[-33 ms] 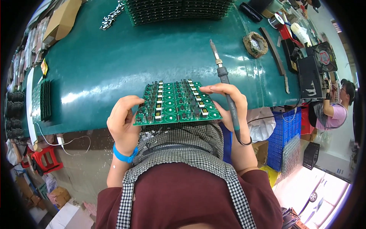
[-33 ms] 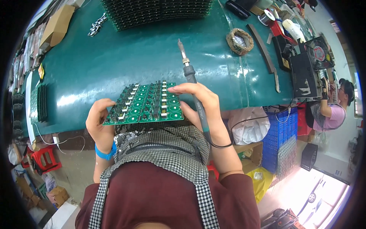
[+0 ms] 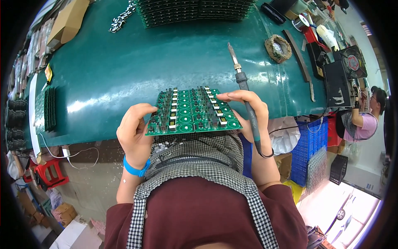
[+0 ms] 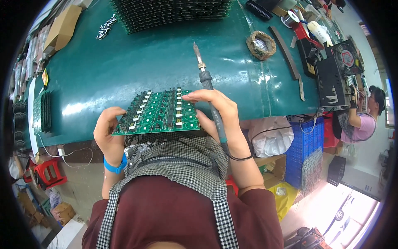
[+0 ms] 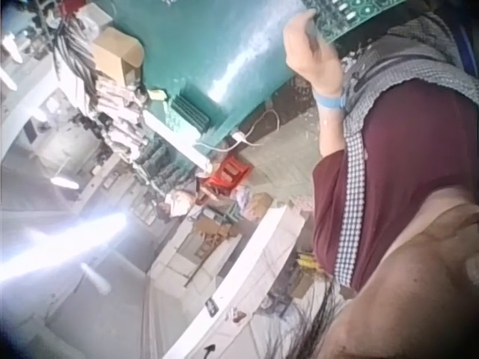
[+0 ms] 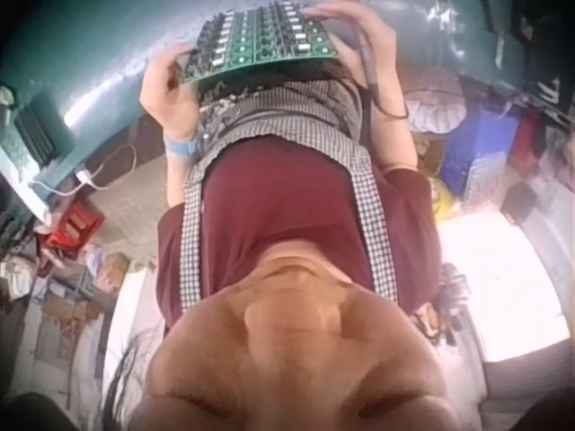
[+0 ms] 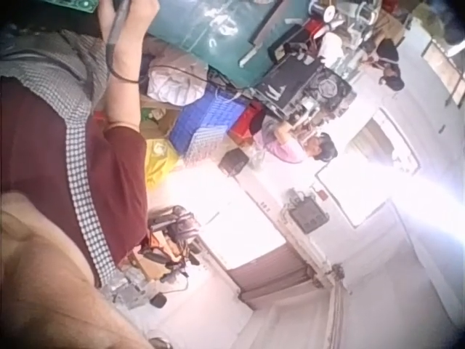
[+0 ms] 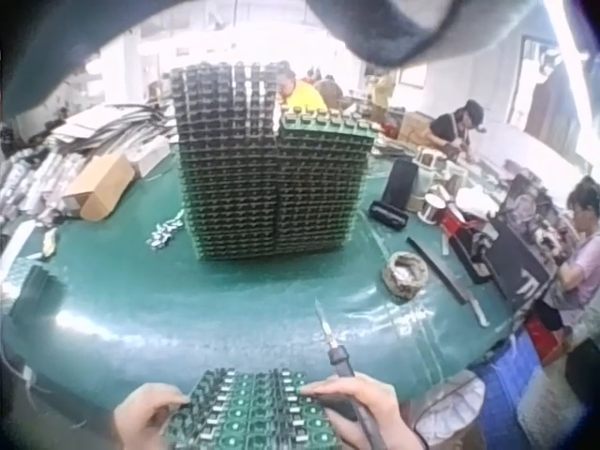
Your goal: The person solders electronic components onto a green circuit board using a soldering iron.
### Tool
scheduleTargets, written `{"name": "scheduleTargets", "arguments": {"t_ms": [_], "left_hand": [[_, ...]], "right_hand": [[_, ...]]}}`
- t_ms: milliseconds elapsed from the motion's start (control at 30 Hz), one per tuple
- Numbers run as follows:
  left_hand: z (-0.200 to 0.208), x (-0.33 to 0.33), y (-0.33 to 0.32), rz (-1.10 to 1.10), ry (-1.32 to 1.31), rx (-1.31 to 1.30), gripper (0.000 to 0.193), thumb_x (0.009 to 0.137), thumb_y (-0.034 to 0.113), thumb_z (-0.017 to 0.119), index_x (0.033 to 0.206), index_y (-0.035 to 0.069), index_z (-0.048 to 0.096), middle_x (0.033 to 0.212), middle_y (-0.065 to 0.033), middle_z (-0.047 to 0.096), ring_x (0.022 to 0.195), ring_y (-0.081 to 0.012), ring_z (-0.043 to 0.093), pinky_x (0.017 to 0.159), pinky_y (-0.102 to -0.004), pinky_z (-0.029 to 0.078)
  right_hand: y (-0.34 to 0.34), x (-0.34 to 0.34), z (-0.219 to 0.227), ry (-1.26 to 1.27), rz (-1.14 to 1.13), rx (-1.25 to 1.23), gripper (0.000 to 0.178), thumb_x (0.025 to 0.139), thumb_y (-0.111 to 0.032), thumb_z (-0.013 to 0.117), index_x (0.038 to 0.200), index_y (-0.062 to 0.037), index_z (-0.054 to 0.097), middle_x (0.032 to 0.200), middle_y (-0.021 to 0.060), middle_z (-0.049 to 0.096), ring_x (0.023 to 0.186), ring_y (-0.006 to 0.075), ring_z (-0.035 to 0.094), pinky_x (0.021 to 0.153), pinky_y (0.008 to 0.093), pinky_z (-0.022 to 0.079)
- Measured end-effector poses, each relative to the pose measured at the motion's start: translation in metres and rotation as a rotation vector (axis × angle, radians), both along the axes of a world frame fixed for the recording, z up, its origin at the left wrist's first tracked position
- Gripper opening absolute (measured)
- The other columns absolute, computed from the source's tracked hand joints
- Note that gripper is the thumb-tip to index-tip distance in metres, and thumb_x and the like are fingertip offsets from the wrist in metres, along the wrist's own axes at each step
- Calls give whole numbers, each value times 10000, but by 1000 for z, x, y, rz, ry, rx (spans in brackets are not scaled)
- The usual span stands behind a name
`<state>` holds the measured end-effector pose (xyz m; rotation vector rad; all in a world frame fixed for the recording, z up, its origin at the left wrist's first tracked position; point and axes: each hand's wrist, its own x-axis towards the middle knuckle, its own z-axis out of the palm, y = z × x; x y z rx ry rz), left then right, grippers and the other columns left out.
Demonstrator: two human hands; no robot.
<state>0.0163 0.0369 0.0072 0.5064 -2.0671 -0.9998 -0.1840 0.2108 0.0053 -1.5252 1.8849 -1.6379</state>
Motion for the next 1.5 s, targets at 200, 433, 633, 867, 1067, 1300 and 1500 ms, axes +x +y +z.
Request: {"name": "scheduleTargets", "arguments": {"t_ms": [200,433,633,867,1067,1300,1500], "left_hand": [[0,-1,1,1,11,23,284,686,-111,637,936,22,620,896,-48,618,551,-63,365,474,-209,291],[-1,0,1,-7,12,34,280,690,-109,637,936,24,620,892,-48,617,556,-62,369,476,-210,291],[0,0,2,-10,4,36,271,697,-107,633,936,20,618,893,-50,615,558,-65,372,478,-210,294],[-1,0,3,-1,3,60,267,699,-101,642,937,16,617,899,-50,613,553,-60,361,477,-207,292],[-3,0,1,-7,20,59,267,698,-105,649,935,14,619,901,-47,612,555,-52,352,476,-202,286],[-3,1,1,-9,21,85,267,697,-111,656,932,10,617,902,-46,610,554,-42,342,470,-197,274],[-3,3,2,-7,12,94,267,697,-108,654,931,15,618,896,-40,611,549,-44,340,468,-202,269]], "right_hand": [[-5,1,-5,-19,0,-8,335,796,-27,697,1095,-22,545,1048,156,675,975,250,665,843,336,537],[-8,6,-4,-44,-49,-35,386,684,95,651,1049,-24,615,983,95,689,911,231,667,812,315,532],[-5,4,-2,-20,-30,16,394,677,104,633,1048,-30,620,985,96,685,903,237,662,809,318,529],[4,11,-8,-135,-151,-52,343,712,110,644,1026,-24,609,995,100,691,961,224,667,831,318,522],[6,13,-6,-64,-145,-119,373,700,118,648,1031,-44,586,974,102,697,947,220,669,825,316,521],[2,23,6,-81,-64,-212,430,653,164,589,1023,-54,571,934,98,697,872,229,667,787,325,524],[10,25,6,-79,-87,-200,407,661,166,578,1009,-42,557,916,130,687,875,243,667,777,334,529]]}}
